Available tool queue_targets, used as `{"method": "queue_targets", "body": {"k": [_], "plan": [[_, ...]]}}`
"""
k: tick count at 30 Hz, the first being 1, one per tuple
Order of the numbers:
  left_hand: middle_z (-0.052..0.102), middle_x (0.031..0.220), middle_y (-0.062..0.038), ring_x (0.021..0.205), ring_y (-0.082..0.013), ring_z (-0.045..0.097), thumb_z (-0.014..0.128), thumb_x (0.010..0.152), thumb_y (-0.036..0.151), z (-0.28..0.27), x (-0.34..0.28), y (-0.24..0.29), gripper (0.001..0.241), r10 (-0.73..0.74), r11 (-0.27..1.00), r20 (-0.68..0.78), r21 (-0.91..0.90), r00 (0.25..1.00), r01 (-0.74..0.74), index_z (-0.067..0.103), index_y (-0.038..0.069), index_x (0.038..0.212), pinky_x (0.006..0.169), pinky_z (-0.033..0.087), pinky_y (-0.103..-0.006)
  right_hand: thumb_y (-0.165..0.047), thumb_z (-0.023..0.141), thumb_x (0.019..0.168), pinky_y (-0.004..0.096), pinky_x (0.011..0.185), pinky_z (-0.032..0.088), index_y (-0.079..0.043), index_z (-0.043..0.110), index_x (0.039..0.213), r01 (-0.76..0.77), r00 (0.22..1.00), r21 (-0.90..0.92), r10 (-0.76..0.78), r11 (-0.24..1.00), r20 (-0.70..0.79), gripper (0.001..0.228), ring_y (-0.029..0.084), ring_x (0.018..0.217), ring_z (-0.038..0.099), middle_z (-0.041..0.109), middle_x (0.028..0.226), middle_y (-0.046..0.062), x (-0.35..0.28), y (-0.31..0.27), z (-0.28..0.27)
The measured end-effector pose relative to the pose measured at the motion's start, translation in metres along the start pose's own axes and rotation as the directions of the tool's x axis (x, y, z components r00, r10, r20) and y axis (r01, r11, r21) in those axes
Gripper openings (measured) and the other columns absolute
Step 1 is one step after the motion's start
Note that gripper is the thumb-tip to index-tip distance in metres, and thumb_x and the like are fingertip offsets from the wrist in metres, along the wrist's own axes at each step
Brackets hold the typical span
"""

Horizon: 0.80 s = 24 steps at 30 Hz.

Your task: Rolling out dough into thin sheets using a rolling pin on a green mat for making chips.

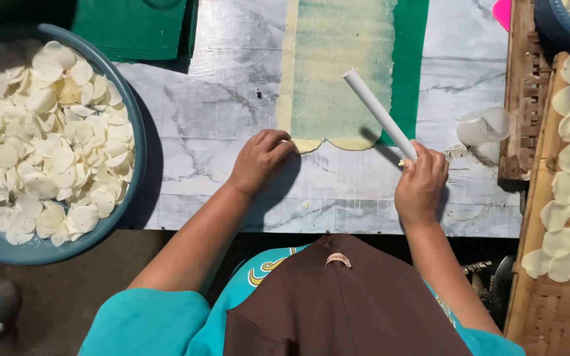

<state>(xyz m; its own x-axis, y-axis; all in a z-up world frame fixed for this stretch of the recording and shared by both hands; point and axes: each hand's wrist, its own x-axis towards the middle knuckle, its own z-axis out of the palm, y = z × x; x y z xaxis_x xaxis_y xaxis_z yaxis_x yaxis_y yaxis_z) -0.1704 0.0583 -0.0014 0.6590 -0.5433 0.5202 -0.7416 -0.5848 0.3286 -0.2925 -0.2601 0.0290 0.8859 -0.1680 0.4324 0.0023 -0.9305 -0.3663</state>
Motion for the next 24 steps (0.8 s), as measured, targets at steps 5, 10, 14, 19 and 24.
{"method": "queue_targets", "body": {"k": [5, 10, 14, 19, 24], "plan": [[0.066, 0.100, 0.000, 0.093, -0.0231, 0.068, 0.067, 0.100, 0.024, -0.008, 0.014, 0.004, 0.004, 0.080, 0.996, -0.024, -0.035, 0.997, -0.081, 0.070, 0.021, 0.099, 0.077, 0.055, -0.0337, -0.014, 0.052, 0.107, 0.048, 0.089, 0.044, -0.007, 0.063, 0.136, 0.021, 1.000, 0.029, -0.021, 0.999, 0.006, 0.032, 0.038, 0.097, 0.053, 0.052, 0.108, 0.011, -0.004, 0.002, -0.001], [0.065, 0.116, -0.006, 0.107, -0.0288, 0.065, 0.061, 0.101, 0.017, -0.009, 0.008, 0.002, 0.019, -0.027, 0.999, -0.098, -0.047, 0.995, 0.023, 0.066, 0.015, 0.120, 0.091, 0.051, -0.0402, -0.014, 0.057, 0.103, 0.048, 0.087, 0.044, -0.010, 0.064, 0.135, 0.085, 0.995, -0.002, -0.085, 0.996, 0.048, 0.033, 0.036, 0.095, 0.054, 0.052, 0.107, 0.010, 0.006, 0.016, 0.003], [0.056, 0.140, -0.013, 0.136, -0.0363, 0.051, 0.056, 0.105, 0.018, -0.010, 0.038, 0.009, 0.034, -0.104, 0.995, -0.213, -0.032, 0.972, 0.099, 0.057, 0.010, 0.137, 0.114, 0.039, -0.0474, -0.012, 0.070, 0.090, 0.046, 0.089, 0.046, -0.016, 0.068, 0.130, 0.222, 0.969, -0.047, -0.215, 0.974, 0.123, 0.040, 0.031, 0.099, 0.058, 0.056, 0.106, 0.005, 0.032, 0.013, 0.024], [0.051, 0.155, -0.013, 0.148, -0.0343, 0.042, 0.065, 0.098, 0.022, 0.016, 0.043, 0.023, 0.049, -0.053, 0.999, -0.033, 0.003, 0.998, 0.053, 0.057, 0.015, 0.146, 0.123, 0.021, -0.0537, -0.020, 0.069, 0.090, 0.046, 0.094, 0.046, -0.023, 0.066, 0.130, 0.261, 0.927, -0.010, -0.248, 0.965, 0.282, 0.040, 0.029, 0.103, 0.059, 0.056, 0.107, 0.003, 0.033, 0.011, 0.044], [0.059, 0.148, -0.007, 0.143, -0.0283, 0.050, 0.061, 0.100, 0.027, 0.023, 0.031, 0.048, 0.036, -0.042, 0.999, 0.114, -0.028, 0.993, 0.045, 0.065, 0.023, 0.136, 0.122, 0.023, -0.0559, -0.026, 0.073, 0.087, 0.050, 0.095, 0.047, -0.020, 0.070, 0.122, 0.181, 0.901, 0.163, -0.230, 0.970, 0.367, 0.036, 0.033, 0.103, 0.062, 0.061, 0.107, 0.006, 0.073, 0.021, 0.010]]}}
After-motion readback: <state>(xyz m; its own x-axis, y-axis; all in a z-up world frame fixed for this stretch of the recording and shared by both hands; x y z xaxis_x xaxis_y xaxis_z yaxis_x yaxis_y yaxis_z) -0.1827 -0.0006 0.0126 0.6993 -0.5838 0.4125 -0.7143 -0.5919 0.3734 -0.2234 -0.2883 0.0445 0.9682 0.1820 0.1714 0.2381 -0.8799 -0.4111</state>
